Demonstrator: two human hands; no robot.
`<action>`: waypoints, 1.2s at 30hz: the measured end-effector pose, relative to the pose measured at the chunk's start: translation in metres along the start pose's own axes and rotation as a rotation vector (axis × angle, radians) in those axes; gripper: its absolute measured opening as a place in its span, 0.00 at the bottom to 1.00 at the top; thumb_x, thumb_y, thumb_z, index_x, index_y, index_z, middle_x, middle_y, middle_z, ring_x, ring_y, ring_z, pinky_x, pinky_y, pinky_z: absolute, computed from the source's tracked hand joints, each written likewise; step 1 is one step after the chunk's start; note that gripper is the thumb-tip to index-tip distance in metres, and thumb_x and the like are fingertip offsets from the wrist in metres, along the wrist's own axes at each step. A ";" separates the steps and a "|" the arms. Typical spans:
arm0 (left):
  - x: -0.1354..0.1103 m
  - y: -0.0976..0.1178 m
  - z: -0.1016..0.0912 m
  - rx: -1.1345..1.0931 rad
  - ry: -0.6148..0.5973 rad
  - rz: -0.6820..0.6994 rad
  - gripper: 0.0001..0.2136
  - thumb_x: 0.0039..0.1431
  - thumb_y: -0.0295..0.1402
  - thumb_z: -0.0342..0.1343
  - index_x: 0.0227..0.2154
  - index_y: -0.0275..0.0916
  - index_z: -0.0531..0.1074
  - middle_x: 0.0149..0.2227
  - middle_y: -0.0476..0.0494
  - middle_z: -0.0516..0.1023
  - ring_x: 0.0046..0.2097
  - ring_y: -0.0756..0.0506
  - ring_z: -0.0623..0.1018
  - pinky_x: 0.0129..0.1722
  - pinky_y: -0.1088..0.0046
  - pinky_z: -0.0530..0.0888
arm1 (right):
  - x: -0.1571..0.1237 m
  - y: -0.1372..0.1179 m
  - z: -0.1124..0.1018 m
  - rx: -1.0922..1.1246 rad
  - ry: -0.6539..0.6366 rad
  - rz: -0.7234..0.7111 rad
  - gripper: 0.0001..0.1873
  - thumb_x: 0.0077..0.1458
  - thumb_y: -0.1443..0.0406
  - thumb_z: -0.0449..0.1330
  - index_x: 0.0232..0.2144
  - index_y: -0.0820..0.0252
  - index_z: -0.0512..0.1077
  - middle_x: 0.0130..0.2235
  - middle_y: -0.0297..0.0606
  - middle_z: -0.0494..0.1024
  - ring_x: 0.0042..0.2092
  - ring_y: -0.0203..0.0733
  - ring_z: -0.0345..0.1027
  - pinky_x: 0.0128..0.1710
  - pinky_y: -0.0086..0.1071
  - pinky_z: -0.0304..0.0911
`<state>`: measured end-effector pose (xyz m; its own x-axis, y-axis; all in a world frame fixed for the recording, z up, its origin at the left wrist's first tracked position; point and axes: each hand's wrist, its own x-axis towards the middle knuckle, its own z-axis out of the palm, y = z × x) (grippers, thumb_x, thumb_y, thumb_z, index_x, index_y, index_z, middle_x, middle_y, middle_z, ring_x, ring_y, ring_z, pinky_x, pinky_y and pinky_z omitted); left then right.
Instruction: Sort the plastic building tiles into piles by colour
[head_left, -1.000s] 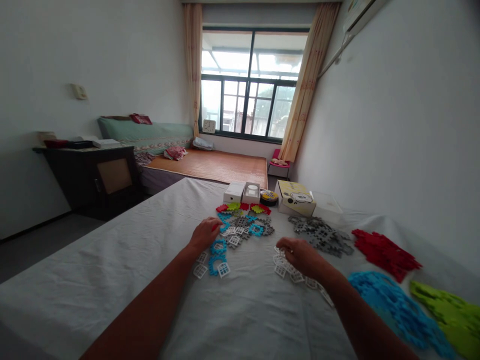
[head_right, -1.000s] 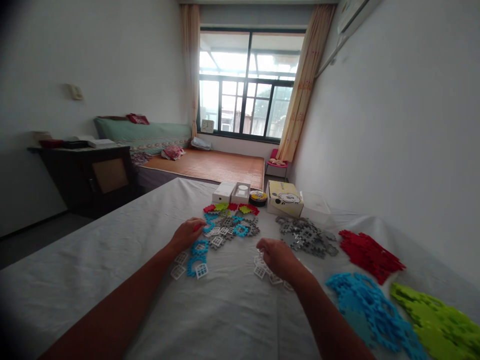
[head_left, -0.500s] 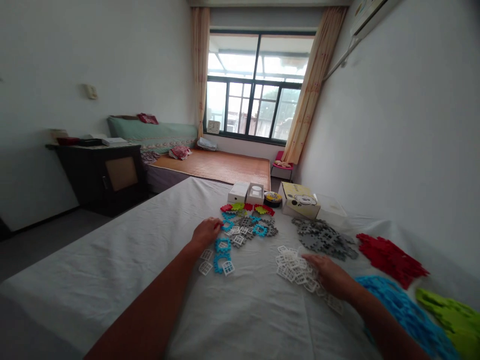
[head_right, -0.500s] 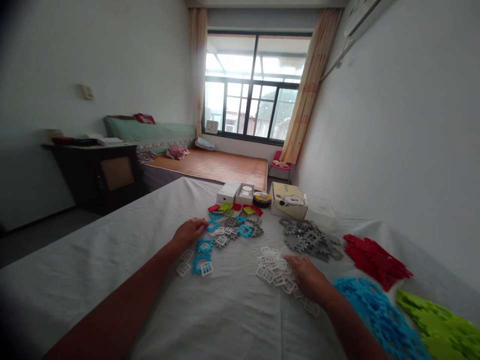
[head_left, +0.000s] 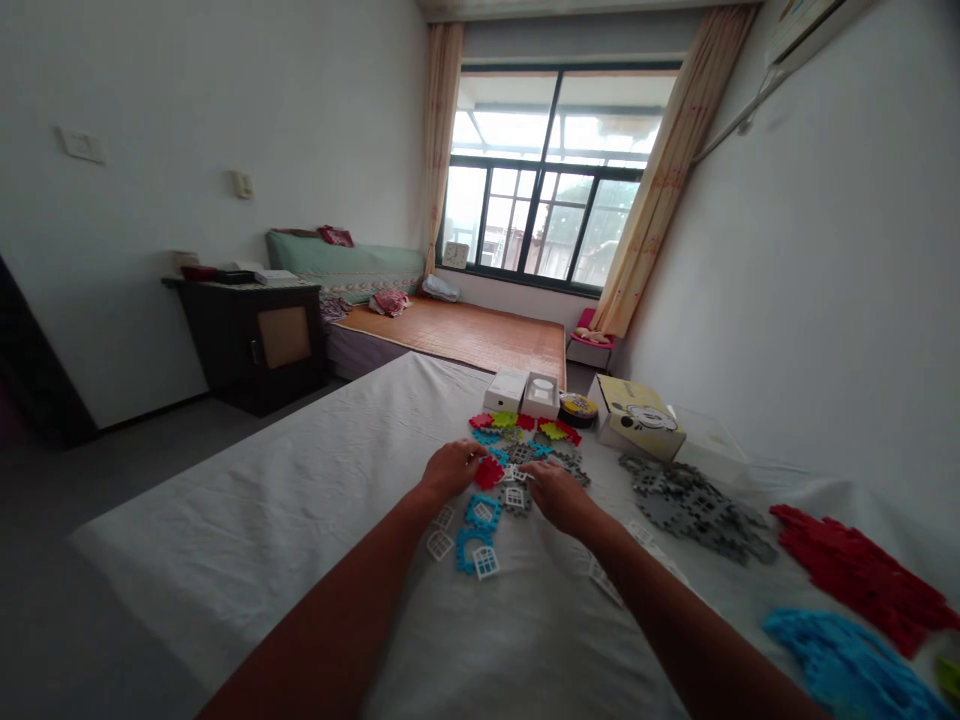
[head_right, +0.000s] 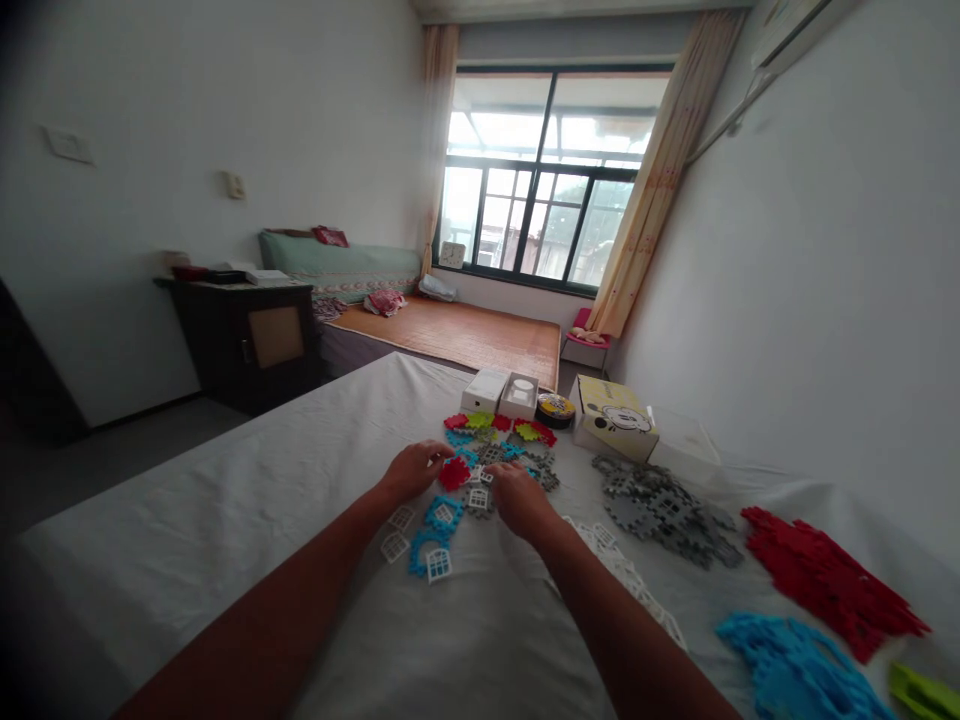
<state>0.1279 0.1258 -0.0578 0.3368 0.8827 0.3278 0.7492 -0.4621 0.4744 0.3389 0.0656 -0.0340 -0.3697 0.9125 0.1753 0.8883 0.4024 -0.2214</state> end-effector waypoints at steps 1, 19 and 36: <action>0.000 -0.003 -0.001 0.011 0.013 -0.019 0.14 0.56 0.27 0.49 0.40 0.42 0.77 0.43 0.47 0.79 0.44 0.47 0.77 0.47 0.74 0.69 | 0.009 -0.006 0.006 -0.018 0.015 0.002 0.18 0.59 0.67 0.51 0.51 0.61 0.69 0.50 0.44 0.74 0.54 0.46 0.62 0.52 0.37 0.58; -0.001 -0.006 0.000 0.054 -0.017 -0.045 0.13 0.56 0.28 0.49 0.40 0.43 0.77 0.43 0.48 0.79 0.45 0.46 0.76 0.48 0.74 0.69 | -0.020 -0.003 0.008 0.519 0.138 0.119 0.10 0.50 0.65 0.58 0.37 0.58 0.72 0.30 0.33 0.77 0.31 0.36 0.69 0.33 0.29 0.64; -0.001 -0.005 -0.001 0.090 -0.041 -0.053 0.13 0.56 0.29 0.49 0.40 0.44 0.77 0.44 0.48 0.79 0.45 0.46 0.76 0.47 0.74 0.69 | -0.086 0.088 -0.070 0.504 -0.276 0.130 0.14 0.50 0.62 0.57 0.39 0.58 0.75 0.29 0.34 0.76 0.29 0.36 0.68 0.28 0.27 0.60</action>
<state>0.1236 0.1272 -0.0596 0.3175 0.9091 0.2697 0.8140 -0.4072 0.4143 0.4681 0.0172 -0.0016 -0.3837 0.9150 -0.1250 0.7169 0.2098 -0.6649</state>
